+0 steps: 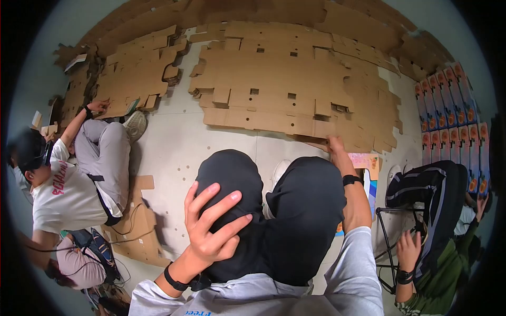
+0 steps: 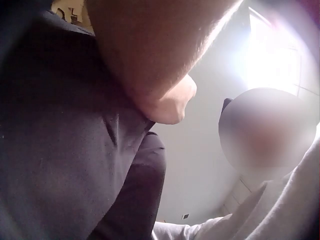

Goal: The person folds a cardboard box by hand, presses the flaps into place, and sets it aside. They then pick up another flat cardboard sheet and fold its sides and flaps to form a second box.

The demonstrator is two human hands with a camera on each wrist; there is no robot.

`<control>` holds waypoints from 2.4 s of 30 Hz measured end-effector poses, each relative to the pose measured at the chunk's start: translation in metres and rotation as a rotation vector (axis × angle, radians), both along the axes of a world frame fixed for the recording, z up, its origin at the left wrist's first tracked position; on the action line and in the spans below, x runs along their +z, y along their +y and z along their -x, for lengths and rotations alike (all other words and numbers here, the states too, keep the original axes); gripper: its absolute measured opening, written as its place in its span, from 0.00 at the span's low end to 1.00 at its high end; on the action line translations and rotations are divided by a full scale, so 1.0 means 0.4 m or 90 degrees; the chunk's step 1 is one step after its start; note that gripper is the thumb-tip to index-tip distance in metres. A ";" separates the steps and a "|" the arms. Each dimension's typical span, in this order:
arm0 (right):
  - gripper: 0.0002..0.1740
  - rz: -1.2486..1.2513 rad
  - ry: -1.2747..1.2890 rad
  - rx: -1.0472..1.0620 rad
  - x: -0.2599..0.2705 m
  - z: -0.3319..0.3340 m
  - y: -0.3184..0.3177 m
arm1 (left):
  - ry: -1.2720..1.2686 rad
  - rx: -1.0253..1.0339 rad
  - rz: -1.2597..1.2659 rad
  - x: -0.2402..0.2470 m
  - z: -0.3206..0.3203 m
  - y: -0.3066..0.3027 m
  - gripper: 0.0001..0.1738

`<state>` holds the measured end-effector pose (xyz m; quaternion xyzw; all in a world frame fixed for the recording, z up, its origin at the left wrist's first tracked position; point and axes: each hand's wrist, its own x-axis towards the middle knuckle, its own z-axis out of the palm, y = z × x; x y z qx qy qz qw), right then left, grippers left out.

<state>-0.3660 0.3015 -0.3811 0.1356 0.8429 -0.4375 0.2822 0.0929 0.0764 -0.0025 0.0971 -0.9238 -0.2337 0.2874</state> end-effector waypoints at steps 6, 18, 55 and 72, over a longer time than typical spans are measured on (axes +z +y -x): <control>0.24 -0.102 0.153 0.080 0.041 -0.020 -0.057 | 0.048 0.000 -0.041 -0.020 -0.019 -0.023 0.20; 0.16 -0.010 0.367 0.292 0.245 -0.047 -0.177 | 0.068 -0.013 -0.052 -0.021 -0.015 -0.007 0.20; 0.43 0.520 0.004 0.074 0.992 -0.867 0.380 | -0.155 0.083 -0.814 0.115 -0.250 -0.276 0.46; 0.35 0.522 0.065 0.141 0.999 -0.849 0.319 | -0.257 0.001 -0.084 0.072 -0.396 0.079 0.58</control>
